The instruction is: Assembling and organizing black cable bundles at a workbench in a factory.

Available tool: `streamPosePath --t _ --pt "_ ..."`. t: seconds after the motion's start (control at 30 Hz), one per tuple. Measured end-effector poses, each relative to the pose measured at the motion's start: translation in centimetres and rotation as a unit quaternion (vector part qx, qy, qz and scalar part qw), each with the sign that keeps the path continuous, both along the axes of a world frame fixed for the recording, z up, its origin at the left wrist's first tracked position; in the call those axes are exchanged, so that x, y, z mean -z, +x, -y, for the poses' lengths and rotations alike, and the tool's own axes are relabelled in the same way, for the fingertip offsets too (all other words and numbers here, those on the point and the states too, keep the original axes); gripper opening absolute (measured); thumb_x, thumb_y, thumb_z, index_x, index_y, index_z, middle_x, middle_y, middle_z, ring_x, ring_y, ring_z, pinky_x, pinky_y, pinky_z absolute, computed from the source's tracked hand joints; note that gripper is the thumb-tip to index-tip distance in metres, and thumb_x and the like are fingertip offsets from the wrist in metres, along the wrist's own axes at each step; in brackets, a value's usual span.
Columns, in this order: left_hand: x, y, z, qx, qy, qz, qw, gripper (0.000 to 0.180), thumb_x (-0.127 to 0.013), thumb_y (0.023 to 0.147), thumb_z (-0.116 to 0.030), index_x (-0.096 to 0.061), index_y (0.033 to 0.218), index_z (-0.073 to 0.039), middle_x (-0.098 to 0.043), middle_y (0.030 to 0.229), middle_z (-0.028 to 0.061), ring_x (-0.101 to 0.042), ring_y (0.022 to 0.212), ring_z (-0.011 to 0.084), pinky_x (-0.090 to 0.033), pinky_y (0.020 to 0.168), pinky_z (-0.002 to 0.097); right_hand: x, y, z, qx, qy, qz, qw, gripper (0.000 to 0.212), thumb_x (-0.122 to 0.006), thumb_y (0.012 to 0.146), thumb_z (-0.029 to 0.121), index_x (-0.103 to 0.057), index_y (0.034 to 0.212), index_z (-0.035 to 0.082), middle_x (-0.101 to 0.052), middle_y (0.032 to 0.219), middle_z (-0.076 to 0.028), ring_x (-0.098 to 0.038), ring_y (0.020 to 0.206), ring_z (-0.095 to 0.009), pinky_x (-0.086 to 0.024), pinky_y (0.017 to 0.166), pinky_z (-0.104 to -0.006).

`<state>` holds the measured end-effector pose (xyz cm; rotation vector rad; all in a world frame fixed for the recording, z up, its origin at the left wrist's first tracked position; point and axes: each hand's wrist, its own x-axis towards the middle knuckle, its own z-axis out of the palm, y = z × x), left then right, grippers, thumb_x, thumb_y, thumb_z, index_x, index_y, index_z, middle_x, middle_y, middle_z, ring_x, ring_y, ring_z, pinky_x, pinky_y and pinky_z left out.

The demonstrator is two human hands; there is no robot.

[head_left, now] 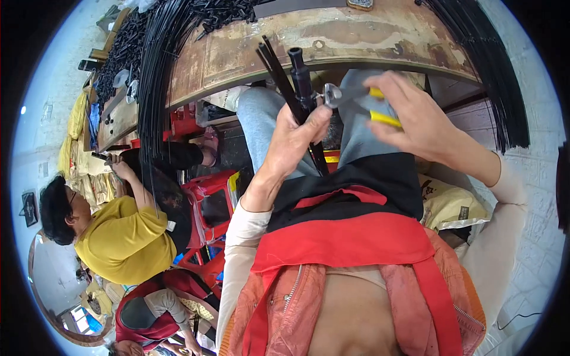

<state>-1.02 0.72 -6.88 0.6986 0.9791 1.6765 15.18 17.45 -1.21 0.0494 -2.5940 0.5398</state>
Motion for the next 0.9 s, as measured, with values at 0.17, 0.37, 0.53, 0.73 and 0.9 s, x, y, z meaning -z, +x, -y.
streamPosePath --t 0.17,0.37,0.53,0.73,0.9 --pt "0.3 -0.3 -0.3 -0.074 -0.02 -0.041 0.996 0.022 -0.064 0.094 -0.018 -0.053 0.106 -0.003 -0.043 0.064 -0.0049 -0.038 0.054 0.0055 -0.032 0.049 0.0225 -1.9 -0.6 -1.1 0.005 0.098 0.098 0.99 0.045 -0.067 0.082 0.012 -0.049 0.122 0.003 -0.06 0.091 -0.011 -0.064 0.076 -0.026 -0.05 0.064 -0.0344" --pt "-0.5 -0.4 0.6 0.021 0.01 -0.029 0.999 0.044 -0.063 0.095 -0.023 -0.051 0.129 0.002 -0.045 0.066 -0.0043 -0.043 0.057 0.0058 -0.036 0.054 0.0223 -1.6 0.0 0.6 -0.029 -0.46 0.47 0.752 0.048 -0.07 0.082 0.02 -0.047 0.12 0.0 -0.061 0.084 -0.01 -0.061 0.071 -0.015 -0.047 0.063 -0.0299" --pt "-1.8 -1.4 -0.5 -0.034 -0.005 -0.168 0.985 0.04 -0.062 0.096 -0.025 -0.054 0.126 0.001 -0.045 0.067 -0.0047 -0.042 0.061 0.0056 -0.035 0.055 0.0221 0.6 0.3 -0.4 -0.005 -0.054 0.063 0.997 0.037 -0.062 0.089 0.014 -0.048 0.121 0.0 -0.06 0.095 -0.013 -0.059 0.07 -0.028 -0.048 0.065 -0.0319" --pt "-1.2 -2.0 -0.1 0.06 0.031 -0.107 0.992 0.043 -0.062 0.096 -0.029 -0.055 0.124 0.003 -0.044 0.065 -0.0045 -0.041 0.06 0.0056 -0.033 0.054 0.0223 -3.5 -0.1 -1.0 -0.078 -0.593 0.477 0.645 0.034 -0.063 0.083 0.009 -0.051 0.112 -0.004 -0.058 0.06 -0.008 -0.058 0.047 -0.016 -0.046 0.052 -0.0252" --pt "-0.9 -2.1 -0.1 0.037 0.024 -0.134 0.99 0.045 -0.062 0.096 -0.031 -0.055 0.125 0.003 -0.045 0.066 -0.0035 -0.042 0.06 0.0059 -0.035 0.055 0.0222 -0.7 0.9 0.2 -0.011 -0.267 0.255 0.929 0.035 -0.065 0.083 0.015 -0.051 0.111 -0.001 -0.057 0.063 -0.004 -0.056 0.047 -0.014 -0.044 0.053 -0.025"
